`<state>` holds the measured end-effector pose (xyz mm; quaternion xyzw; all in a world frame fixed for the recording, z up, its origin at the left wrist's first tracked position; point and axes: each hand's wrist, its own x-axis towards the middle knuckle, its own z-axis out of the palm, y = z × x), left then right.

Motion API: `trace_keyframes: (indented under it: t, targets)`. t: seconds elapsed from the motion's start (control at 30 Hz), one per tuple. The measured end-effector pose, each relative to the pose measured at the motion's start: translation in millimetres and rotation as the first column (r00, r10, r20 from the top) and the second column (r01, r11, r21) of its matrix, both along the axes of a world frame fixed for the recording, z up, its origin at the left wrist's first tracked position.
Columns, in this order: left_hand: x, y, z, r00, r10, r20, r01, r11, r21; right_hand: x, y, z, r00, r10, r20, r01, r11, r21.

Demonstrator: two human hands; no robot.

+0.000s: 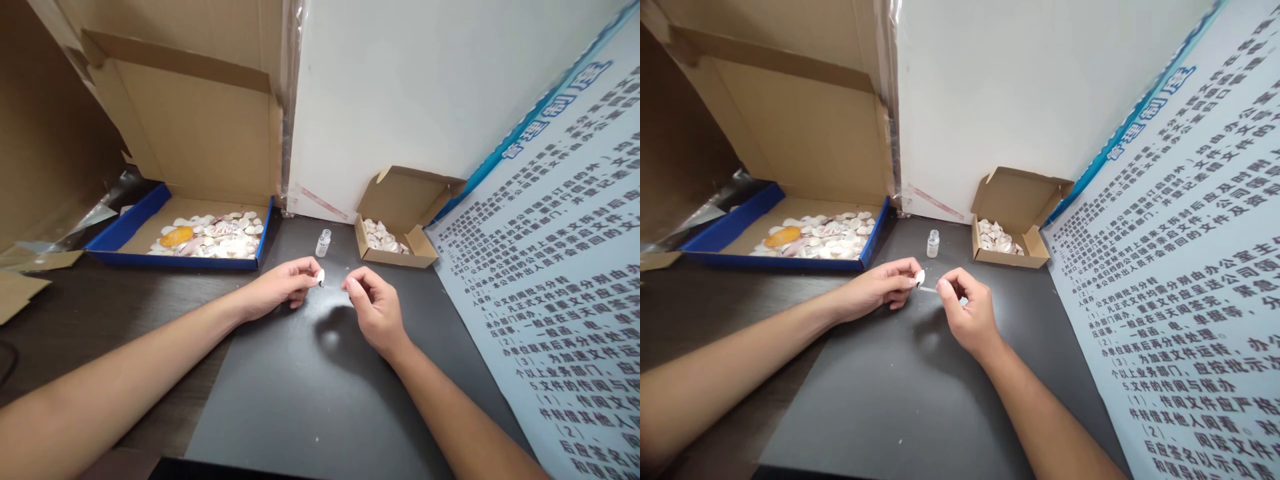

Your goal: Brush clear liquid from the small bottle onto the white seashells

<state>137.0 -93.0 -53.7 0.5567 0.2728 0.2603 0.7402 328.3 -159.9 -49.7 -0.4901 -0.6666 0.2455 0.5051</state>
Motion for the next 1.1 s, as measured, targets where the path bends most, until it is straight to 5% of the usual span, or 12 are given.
trace_keyframes:
  t: [0.3,0.57,0.8,0.97,1.1]
  targets:
    - [0.2,-3.0,7.2,0.999,0.017,-0.043,-0.021,0.996,-0.082,-2.1,6.1,-3.2,0.986,-0.155,0.057,0.154,0.988,0.018]
    - [1.1,-3.3,7.8,0.999,0.041,-0.011,-0.042,0.991,-0.130,-0.8,2.4,-6.1,0.994,0.024,-0.111,-0.029,0.999,-0.045]
    - [-0.7,-3.0,7.9,0.999,0.042,0.026,-0.037,0.987,-0.158,-1.5,3.4,-4.0,0.997,-0.074,-0.023,0.074,0.997,-0.012]
    - [-0.8,-2.1,7.8,0.998,0.048,0.037,-0.041,0.983,-0.178,-0.5,2.9,-7.3,0.992,0.016,-0.128,-0.021,0.999,-0.040]
    - [-1.8,-0.7,6.9,0.999,0.032,0.040,-0.024,0.979,-0.201,-2.2,3.0,-5.7,0.998,-0.035,-0.060,0.034,0.999,-0.025]
